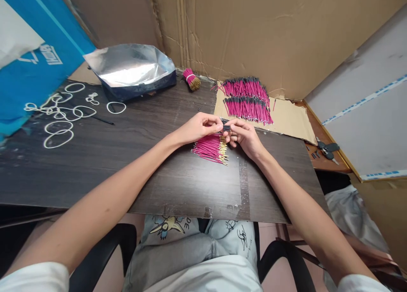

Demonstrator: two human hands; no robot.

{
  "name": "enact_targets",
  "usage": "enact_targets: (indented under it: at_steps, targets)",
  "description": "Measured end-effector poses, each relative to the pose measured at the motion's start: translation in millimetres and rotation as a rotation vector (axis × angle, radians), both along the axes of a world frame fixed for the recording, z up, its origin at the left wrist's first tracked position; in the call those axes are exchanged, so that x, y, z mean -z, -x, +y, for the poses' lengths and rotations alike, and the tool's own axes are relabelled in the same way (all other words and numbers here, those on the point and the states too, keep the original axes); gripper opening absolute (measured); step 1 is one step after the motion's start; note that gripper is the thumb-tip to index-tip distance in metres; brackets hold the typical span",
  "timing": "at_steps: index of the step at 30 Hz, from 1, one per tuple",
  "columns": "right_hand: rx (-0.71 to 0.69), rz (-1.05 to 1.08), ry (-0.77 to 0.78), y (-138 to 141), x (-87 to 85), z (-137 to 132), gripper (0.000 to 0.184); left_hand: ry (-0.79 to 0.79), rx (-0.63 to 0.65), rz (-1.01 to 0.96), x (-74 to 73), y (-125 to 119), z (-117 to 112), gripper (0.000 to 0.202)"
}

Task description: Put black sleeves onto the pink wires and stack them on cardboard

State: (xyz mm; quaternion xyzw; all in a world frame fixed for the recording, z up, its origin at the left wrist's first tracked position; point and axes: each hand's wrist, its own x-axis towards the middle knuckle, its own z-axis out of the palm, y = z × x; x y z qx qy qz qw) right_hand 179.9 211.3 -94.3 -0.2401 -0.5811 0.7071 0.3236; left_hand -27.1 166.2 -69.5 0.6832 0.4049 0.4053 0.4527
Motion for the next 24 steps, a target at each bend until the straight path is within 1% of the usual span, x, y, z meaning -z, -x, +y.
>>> enact_targets:
  at_steps: [4, 7, 11, 14, 18, 24]
  targets:
    - [0.004, -0.005, -0.031, -0.5, 0.8, -0.1, 0.029, -0.009, 0.0, -0.002, 1.1, 1.1, 0.6, 0.02]
    - [0.023, -0.01, -0.025, 0.9, 0.4, -1.8, 0.033, 0.013, -0.016, -0.041, 0.7, -0.3, -1.0, 0.021]
    - [0.041, 0.066, 0.007, 5.3, 1.8, -5.0, 0.035, 0.045, -0.066, -0.122, -0.4, -4.1, -4.6, 0.023]
    - [0.058, 0.087, 0.021, 8.5, 3.9, -6.3, 0.038, 0.049, -0.092, -0.116, -0.8, -6.9, -7.2, 0.022]
    - [0.095, 0.088, 0.029, 10.9, 4.3, -6.8, 0.041, 0.05, -0.084, -0.107, 1.6, -10.6, -9.5, 0.025]
    - [0.07, 0.109, 0.03, 13.0, 4.5, -5.4, 0.041, 0.042, -0.101, -0.107, 6.0, -11.3, -8.7, 0.031]
